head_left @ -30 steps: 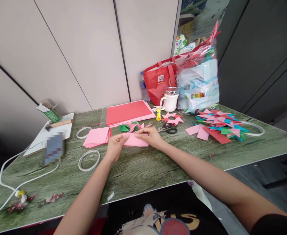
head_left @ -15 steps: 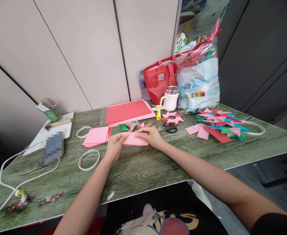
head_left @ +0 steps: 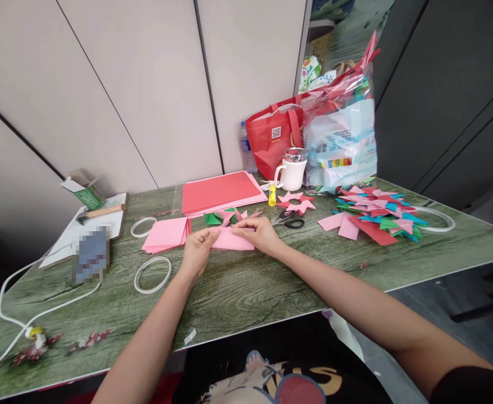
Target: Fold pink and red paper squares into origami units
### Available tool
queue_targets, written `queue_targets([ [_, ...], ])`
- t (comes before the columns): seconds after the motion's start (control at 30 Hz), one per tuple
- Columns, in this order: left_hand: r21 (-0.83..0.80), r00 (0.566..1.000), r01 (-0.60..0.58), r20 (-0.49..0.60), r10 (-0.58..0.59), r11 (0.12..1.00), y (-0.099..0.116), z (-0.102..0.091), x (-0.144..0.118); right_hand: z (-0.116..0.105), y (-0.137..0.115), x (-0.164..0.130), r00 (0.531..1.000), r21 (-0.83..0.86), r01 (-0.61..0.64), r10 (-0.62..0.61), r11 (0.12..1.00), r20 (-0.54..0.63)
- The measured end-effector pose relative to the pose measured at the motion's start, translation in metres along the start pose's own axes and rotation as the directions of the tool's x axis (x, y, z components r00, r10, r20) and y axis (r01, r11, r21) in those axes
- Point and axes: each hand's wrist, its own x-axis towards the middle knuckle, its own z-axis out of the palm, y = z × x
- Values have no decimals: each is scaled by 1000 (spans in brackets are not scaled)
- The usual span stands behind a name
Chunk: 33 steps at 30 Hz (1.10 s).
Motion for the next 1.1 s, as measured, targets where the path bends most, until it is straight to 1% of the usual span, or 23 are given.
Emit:
queue_targets([
  [0.17, 23, 1000, 1, -6, -1, 1000, -1, 0, 0, -1, -5, -1, 998, -28, 31, -30, 999, 53],
  [0.33, 33, 993, 88, 81, -90, 996, 0, 2, -4, -2, -4, 0, 999, -1, 21, -20, 1000, 39],
  [0.47, 30, 990, 132, 39, -133, 991, 0, 4, -4, 0, -1, 0, 1000, 14, -10, 9, 1000, 28],
  [0.63, 12, 992, 126, 31, -126, 992, -4, 2, -2, 1, 0, 0, 999, 29, -38, 37, 999, 28],
  [0.73, -15, 987, 138, 81, -136, 990, -3, 0, -2, 0, -1, 1, 999, 29, -34, 33, 999, 32],
  [0.8, -30, 976, 177, 135, -172, 984, 0, 0, -3, -2, -2, 1, 999, 21, -31, 30, 999, 29],
  [0.87, -36, 966, 208, 165, -199, 977, 1, 0, -3, -4, -2, 2, 999, 8, -30, 30, 1000, 25],
  [1.1, -57, 978, 179, 114, -172, 982, -1, 3, -2, -5, -1, 3, 1000, 18, -30, 30, 999, 7],
])
